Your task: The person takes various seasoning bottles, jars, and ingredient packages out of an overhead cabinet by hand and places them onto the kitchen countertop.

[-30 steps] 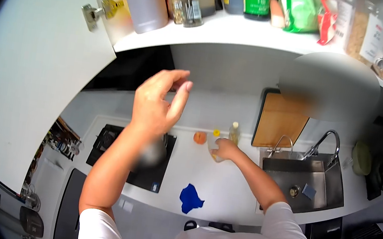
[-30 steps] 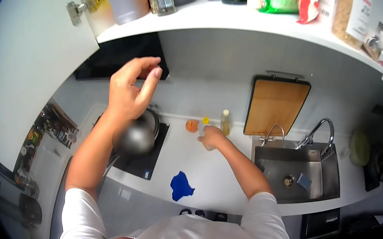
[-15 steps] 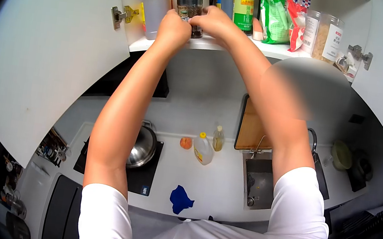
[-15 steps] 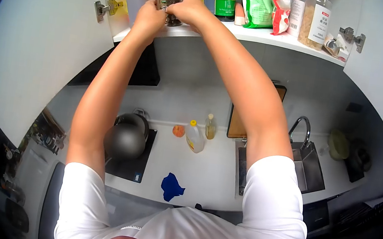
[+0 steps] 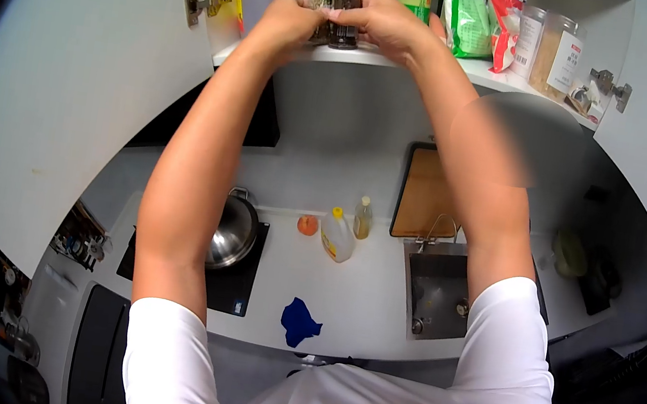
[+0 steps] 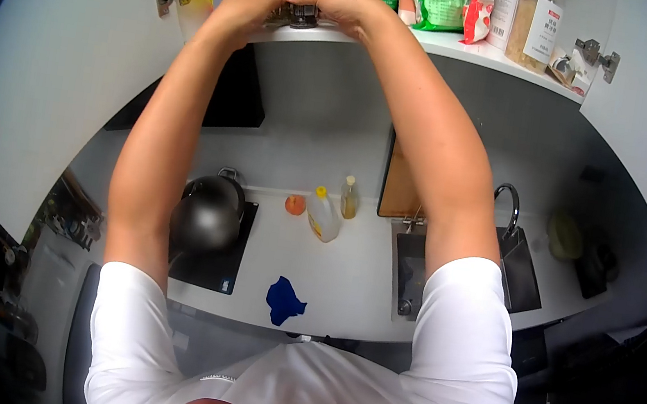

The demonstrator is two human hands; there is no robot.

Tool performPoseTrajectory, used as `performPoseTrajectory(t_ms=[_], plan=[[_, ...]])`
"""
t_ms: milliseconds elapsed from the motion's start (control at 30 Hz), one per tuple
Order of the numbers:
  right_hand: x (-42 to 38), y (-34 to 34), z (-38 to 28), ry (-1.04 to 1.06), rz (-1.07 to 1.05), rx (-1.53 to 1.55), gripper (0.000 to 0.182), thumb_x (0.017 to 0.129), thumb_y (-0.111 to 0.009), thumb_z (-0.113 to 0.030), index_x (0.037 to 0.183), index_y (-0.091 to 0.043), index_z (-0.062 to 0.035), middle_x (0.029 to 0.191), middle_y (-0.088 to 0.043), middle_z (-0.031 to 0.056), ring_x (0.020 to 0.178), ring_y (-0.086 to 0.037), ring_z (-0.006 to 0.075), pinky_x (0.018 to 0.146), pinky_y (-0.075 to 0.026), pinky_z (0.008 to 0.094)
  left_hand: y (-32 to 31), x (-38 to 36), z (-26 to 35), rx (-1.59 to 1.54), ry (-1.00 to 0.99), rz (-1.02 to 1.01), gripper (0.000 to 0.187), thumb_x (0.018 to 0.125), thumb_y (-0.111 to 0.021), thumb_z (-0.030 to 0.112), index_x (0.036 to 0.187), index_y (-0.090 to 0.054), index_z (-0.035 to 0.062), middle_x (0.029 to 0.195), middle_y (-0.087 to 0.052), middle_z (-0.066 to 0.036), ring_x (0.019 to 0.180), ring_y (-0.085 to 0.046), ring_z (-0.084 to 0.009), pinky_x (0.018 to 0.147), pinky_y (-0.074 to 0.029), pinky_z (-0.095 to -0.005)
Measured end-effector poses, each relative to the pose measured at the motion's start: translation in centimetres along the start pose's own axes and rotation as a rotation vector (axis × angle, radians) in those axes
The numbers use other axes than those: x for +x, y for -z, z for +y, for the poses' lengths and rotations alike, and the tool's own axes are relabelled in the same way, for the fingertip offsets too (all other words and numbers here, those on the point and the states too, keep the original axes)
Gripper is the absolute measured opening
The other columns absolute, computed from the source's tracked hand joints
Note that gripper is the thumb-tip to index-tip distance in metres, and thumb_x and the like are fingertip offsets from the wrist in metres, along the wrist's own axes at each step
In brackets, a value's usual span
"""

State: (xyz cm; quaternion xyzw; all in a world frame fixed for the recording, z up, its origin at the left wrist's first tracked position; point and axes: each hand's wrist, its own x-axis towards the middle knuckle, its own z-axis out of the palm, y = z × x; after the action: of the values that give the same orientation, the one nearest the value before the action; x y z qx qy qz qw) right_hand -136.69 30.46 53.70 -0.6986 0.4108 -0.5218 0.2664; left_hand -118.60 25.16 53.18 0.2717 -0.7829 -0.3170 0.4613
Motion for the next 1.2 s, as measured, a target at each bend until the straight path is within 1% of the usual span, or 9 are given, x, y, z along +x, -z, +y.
performPoseTrajectory(t_ms=[167, 200, 267, 333, 367, 533, 733, 967, 1200], plan=[[-2.8, -0.9, -0.2, 0.318, -0.005, -0.109, 0.033, 0.094, -0.08, -0.024, 0.117, -0.07, -0.002, 0.104, -0.073, 0.0025, 0.099, -0.067, 0.0109, 0.089, -0.053, 0.0287, -0.1, -0.4, -3.1, -0.284, -0.353, 0.062, 0.037, 0.095, -0.079, 0.023, 0.113, -0.067, -0.0064, 0.097, -0.072, -0.007, 0.082, -0.064, -0.0106, 0.07, -0.051, -0.0258], [-5.3, -3.1, -0.7, 0.251, -0.009, 0.07, 0.024, 0.101, -0.067, -0.014, 0.118, -0.064, 0.0026, 0.099, -0.069, 0.0033, 0.088, -0.064, 0.011, 0.083, -0.054, 0.0272, 0.4, -2.2, -2.9, -0.275, -0.403, 0.01, 0.038, 0.095, -0.078, 0.021, 0.118, -0.065, -0.0062, 0.101, -0.072, -0.008, 0.089, -0.066, -0.0118, 0.074, -0.053, -0.0258], [-9.4, -5.6, -1.7, 0.26, -0.005, 0.092, 0.025, 0.098, -0.07, -0.011, 0.119, -0.064, 0.0028, 0.108, -0.071, 0.0051, 0.095, -0.066, 0.0123, 0.088, -0.054, 0.0302, -0.8, -7.9, -1.7, -0.434, -0.33, -0.002, 0.034, 0.099, -0.068, 0.006, 0.131, -0.061, -0.0045, 0.119, -0.071, -0.012, 0.1, -0.071, -0.0207, 0.086, -0.058, -0.0328], [-13.2, -7.0, 0.1, 0.197, -0.029, 0.068, 0.029, 0.094, -0.072, -0.011, 0.118, -0.065, 0.0019, 0.114, -0.073, 0.0125, 0.101, -0.068, 0.0177, 0.088, -0.055, 0.0335, -2.2, -13.5, -2.3, -0.606, -0.384, 0.015, 0.029, 0.099, -0.066, 0.006, 0.125, -0.065, -0.0066, 0.105, -0.074, -0.01, 0.091, -0.07, -0.016, 0.079, -0.057, -0.0299], [-15.8, -8.2, 2.0, 0.18, -0.076, -0.116, 0.031, 0.092, -0.081, -0.023, 0.112, -0.07, -0.0022, 0.1, -0.072, 0.003, 0.098, -0.067, 0.0116, 0.086, -0.054, 0.0301, -1.7, -16.8, -4.5, -0.421, -0.322, 0.011, 0.035, 0.098, -0.071, 0.01, 0.127, -0.062, -0.0058, 0.108, -0.072, -0.01, 0.096, -0.069, -0.0151, 0.083, -0.056, -0.0288], [-25.1, -16.3, 21.5, 0.03, -0.033, 0.017, 0.047, 0.086, -0.087, -0.016, 0.123, -0.061, -0.001, 0.111, -0.069, 0.0058, 0.104, -0.065, 0.0152, 0.094, -0.053, 0.035, -6.6, -29.2, -20.9, -0.358, 0.222, -0.051, 0.039, 0.093, -0.078, 0.007, 0.124, -0.057, -0.0022, 0.115, -0.069, -0.008, 0.106, -0.066, -0.0151, 0.094, -0.054, -0.0317], [-35.3, -26.1, 41.9, -0.492, -0.029, -0.31, 0.045, 0.071, -0.089, -0.016, 0.105, -0.062, -0.0012, 0.101, -0.07, 0.0192, 0.096, -0.067, 0.0402, 0.086, -0.053, 0.0467, -13.8, -42.3, -44.5, 0.022, 0.597, -0.121, 0.044, 0.076, -0.086, 0.011, 0.114, -0.065, 0.0033, 0.1, -0.075, -0.01, 0.094, -0.072, -0.0194, 0.084, -0.057, -0.0344], [-37.4, -33.7, 51.5, -0.6, 0.162, -0.379, 0.041, 0.072, -0.087, -0.008, 0.106, -0.064, -0.0026, 0.091, -0.072, 0.0204, 0.087, -0.07, 0.0412, 0.077, -0.055, 0.0484, -15.0, -43.6, -50.4, 0.307, 0.738, -0.077, 0.046, 0.073, -0.086, 0.018, 0.112, -0.067, 0.0032, 0.098, -0.076, -0.018, 0.093, -0.075, -0.0366, 0.085, -0.058, -0.0433], [-33.2, -35.6, 53.8, -0.637, 0.249, -0.377, 0.043, 0.071, -0.087, -0.005, 0.108, -0.065, -0.0012, 0.108, -0.068, 0.0209, 0.105, -0.065, 0.0432, 0.092, -0.053, 0.0508, -15.1, -42.5, -55.9, 0.382, 0.762, -0.036, 0.046, 0.072, -0.092, 0.021, 0.108, -0.069, 0.0038, 0.098, -0.077, -0.017, 0.092, -0.075, -0.0344, 0.084, -0.058, -0.0414]])
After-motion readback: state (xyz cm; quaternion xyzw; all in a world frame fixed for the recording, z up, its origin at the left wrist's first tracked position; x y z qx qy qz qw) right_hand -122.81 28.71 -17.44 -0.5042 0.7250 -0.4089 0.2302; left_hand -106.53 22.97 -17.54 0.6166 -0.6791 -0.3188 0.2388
